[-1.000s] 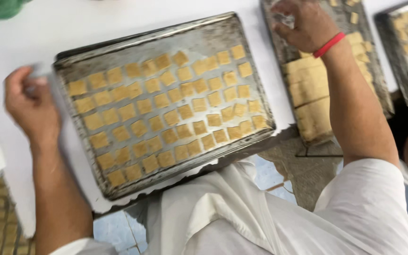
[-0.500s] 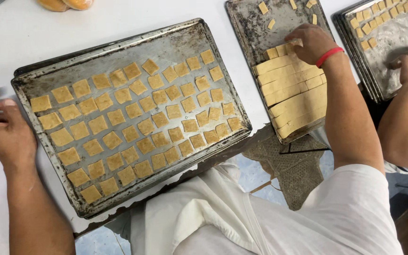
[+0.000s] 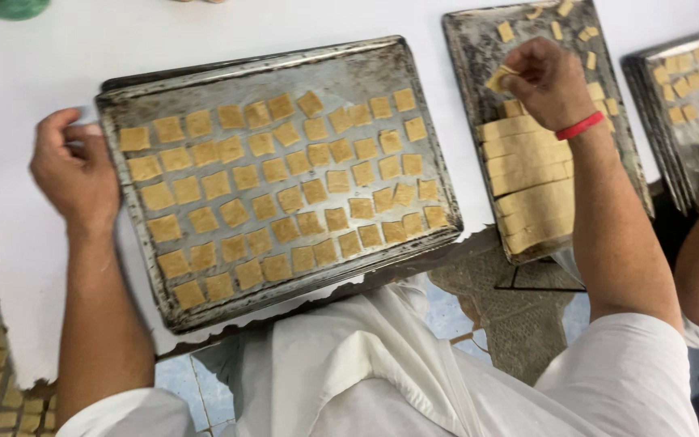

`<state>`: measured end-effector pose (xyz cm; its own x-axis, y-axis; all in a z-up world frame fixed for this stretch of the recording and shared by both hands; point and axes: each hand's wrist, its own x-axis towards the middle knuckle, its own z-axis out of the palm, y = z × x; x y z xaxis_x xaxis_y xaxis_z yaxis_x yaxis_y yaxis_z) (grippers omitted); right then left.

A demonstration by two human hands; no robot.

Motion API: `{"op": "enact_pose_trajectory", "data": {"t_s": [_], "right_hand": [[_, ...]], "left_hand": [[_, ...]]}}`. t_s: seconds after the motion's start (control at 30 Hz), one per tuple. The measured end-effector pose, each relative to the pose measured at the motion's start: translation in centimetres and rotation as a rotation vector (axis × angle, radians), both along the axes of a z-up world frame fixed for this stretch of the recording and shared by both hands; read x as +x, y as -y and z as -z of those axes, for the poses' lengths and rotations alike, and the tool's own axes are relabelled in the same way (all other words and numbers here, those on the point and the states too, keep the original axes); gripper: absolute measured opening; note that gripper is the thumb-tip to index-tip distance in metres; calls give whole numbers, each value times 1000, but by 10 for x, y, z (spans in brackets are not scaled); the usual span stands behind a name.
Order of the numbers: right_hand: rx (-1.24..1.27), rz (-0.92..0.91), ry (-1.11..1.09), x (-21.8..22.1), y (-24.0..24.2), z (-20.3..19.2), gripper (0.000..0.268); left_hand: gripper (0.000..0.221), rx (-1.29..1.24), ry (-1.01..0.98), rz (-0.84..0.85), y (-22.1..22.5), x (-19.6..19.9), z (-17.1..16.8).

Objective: The person picks up small squares of dough from one metal tray and places them into rows on another metal tray by hand.

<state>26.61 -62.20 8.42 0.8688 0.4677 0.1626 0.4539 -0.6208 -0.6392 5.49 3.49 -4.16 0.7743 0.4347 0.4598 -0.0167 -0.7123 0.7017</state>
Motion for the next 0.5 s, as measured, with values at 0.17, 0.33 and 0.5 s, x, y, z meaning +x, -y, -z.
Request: {"op": "enact_pose_trajectory", "data": {"t_s": [0.17, 0.33, 0.5], "right_hand": [[256, -218, -285, 5, -131, 15, 13], [724, -266, -744, -11, -225, 19, 8], [843, -313, -895, -37, -263, 15, 2]], "left_hand": [[20, -61, -30, -44, 18, -1, -30], [10, -139, 155, 181, 65, 8, -86], [15, -164, -195, 494, 153, 53, -115]]}}
